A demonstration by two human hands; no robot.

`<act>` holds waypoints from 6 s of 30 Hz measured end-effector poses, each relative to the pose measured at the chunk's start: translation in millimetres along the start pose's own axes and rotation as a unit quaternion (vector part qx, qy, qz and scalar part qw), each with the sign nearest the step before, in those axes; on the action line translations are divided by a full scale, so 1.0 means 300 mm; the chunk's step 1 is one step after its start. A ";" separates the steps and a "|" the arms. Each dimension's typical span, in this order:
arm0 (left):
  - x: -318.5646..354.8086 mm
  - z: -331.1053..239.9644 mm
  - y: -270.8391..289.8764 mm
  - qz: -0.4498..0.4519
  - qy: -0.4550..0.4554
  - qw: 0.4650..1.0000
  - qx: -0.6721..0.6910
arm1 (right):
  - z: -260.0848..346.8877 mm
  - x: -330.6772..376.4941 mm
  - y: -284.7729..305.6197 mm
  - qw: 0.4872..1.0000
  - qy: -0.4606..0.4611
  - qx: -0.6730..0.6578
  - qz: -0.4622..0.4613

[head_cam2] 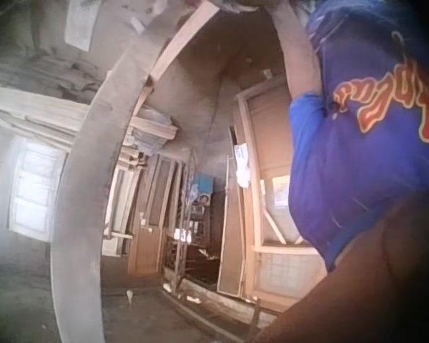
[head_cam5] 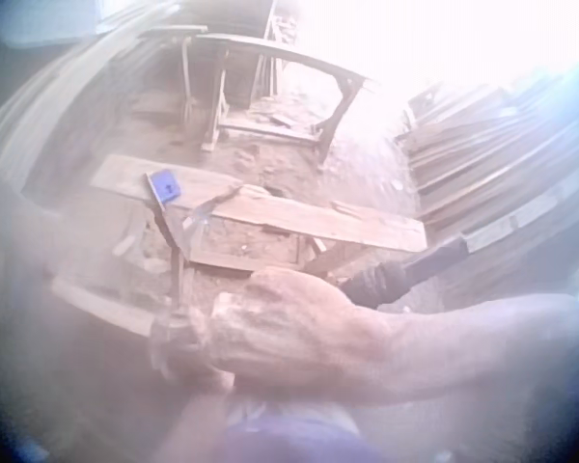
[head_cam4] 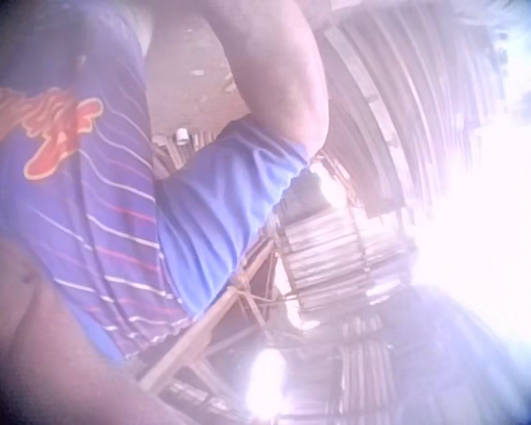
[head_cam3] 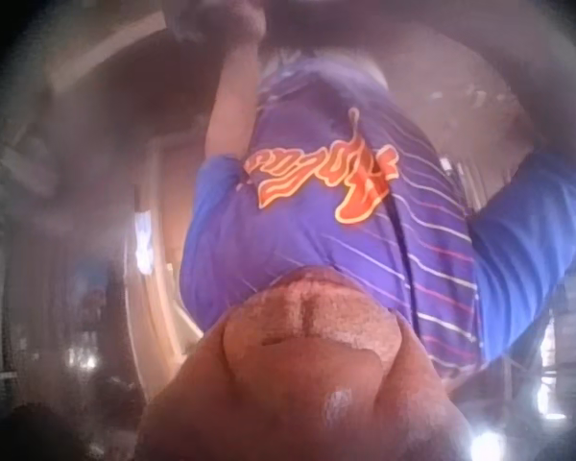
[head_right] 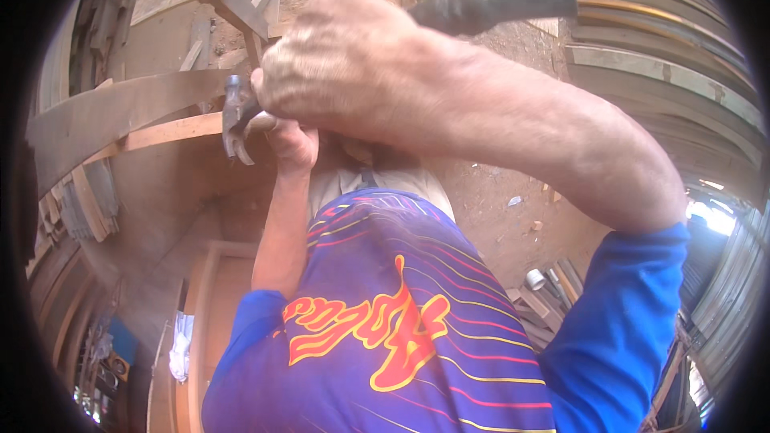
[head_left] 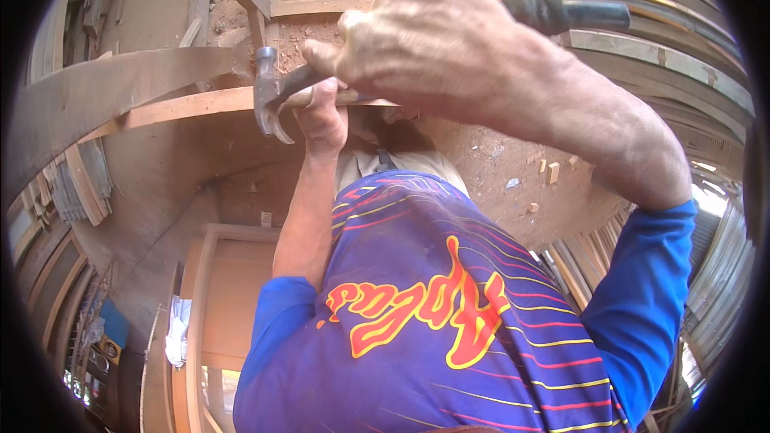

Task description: The person chisels a slot into a wooden piece using a chisel and a hammer, repositions the wooden piece, and chisels the wood further.

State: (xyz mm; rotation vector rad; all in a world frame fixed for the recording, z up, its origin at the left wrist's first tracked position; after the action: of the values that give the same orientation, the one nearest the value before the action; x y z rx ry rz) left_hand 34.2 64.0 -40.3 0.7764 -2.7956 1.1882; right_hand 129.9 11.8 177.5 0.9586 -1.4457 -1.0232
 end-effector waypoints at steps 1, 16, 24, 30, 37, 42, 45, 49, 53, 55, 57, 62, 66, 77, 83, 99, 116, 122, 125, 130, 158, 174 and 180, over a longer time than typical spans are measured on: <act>-0.015 0.009 0.014 0.029 0.031 0.998 0.041 | -0.038 0.025 0.011 0.997 -0.021 -0.043 -0.063; 0.053 -0.097 -0.519 0.256 -0.158 0.905 -0.301 | -0.030 0.941 -0.605 0.650 -0.632 -0.412 -0.094; 0.087 -0.296 -0.591 0.225 -0.159 0.961 0.008 | 0.111 1.141 -0.745 0.546 -0.681 -0.471 -0.125; 0.089 -0.215 -0.588 0.202 -0.082 0.975 -0.052 | 0.136 1.148 -0.673 0.559 -0.699 -0.435 -0.097; 0.085 -0.152 -0.550 0.177 -0.116 0.977 -0.039 | 0.159 1.054 -0.503 0.590 -0.691 -0.408 -0.090; 0.103 -0.119 -0.645 0.311 -0.208 0.885 -0.278 | 0.131 0.942 -0.180 0.711 -0.617 -0.301 -0.155; 0.099 -0.095 -0.676 0.312 -0.220 0.857 -0.346 | 0.160 0.912 -0.013 0.737 -0.560 -0.255 -0.278; 0.075 -0.069 -0.731 0.285 -0.220 0.886 -0.293 | 0.192 0.856 -0.003 0.801 -0.555 -0.187 -0.126; 0.079 -0.022 -0.746 0.291 -0.120 0.910 -0.269 | 0.180 0.879 0.159 0.799 -0.557 -0.064 -0.217; 0.079 -0.006 -0.761 0.306 -0.125 0.915 -0.231 | 0.192 0.958 0.209 0.724 -0.532 -0.176 -0.401; 0.105 0.022 -0.791 0.309 -0.107 0.924 -0.200 | 0.213 1.069 0.146 0.638 -0.492 -0.322 -0.497; 0.112 0.083 -0.770 0.297 -0.115 0.902 -0.290 | 0.226 0.936 -0.037 0.778 -0.615 -0.126 -0.036; 0.076 0.093 -0.780 0.310 -0.074 0.919 -0.231 | 0.209 1.007 0.144 0.751 -0.615 -0.035 -0.237; 0.028 0.009 -0.589 0.372 -0.090 0.890 -0.247 | 0.272 1.195 0.083 0.507 -0.697 -0.212 -0.461; 0.015 0.018 -0.585 0.323 0.002 0.935 -0.147 | 0.274 1.219 -0.058 0.507 -0.736 -0.270 -0.358; 0.086 0.092 -0.805 0.326 -0.061 0.909 -0.252 | 0.228 1.066 0.024 0.697 -0.588 -0.202 -0.356; 0.108 0.115 -0.808 0.274 -0.138 0.917 -0.256 | -0.091 0.786 -0.112 0.630 -0.588 -0.310 -0.402; 0.107 0.097 -0.835 0.278 -0.152 0.916 -0.246 | -0.093 0.826 -0.154 0.583 -0.575 -0.415 -0.397; 0.103 0.115 -0.862 0.291 -0.148 0.910 -0.256 | -0.096 0.866 -0.213 0.486 -0.549 -0.549 -0.402; 0.102 0.115 -0.846 0.277 -0.162 0.909 -0.264 | -0.099 0.783 -0.106 0.626 -0.468 -0.457 -0.424; 0.199 0.381 -0.978 0.468 -0.010 0.757 -0.456 | -0.024 1.108 -0.548 0.438 -0.494 -0.559 -0.502; 0.246 0.569 -0.834 0.524 0.054 0.643 -0.556 | 0.106 1.126 -0.882 0.372 -0.544 -0.627 -0.415; 0.228 0.330 -1.020 0.587 0.031 0.520 -0.619 | 0.090 1.105 -0.794 0.344 -0.501 -0.660 -0.442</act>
State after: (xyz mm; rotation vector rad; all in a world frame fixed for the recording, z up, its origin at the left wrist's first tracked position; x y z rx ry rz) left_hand 128.0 -213.8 108.6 -1.3162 -2.7205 -1.1143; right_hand 75.2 -373.0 49.8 -0.5210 -0.0494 -3.1882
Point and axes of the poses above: each hand's wrist, its own x-axis away from the middle knuckle, its own y-axis out of the back of the hand, z = x × y, the point moved 8 cm from there along -x, towards the middle knuckle, and after that the axes turned 9 degrees about x, right-handed, at the moved point
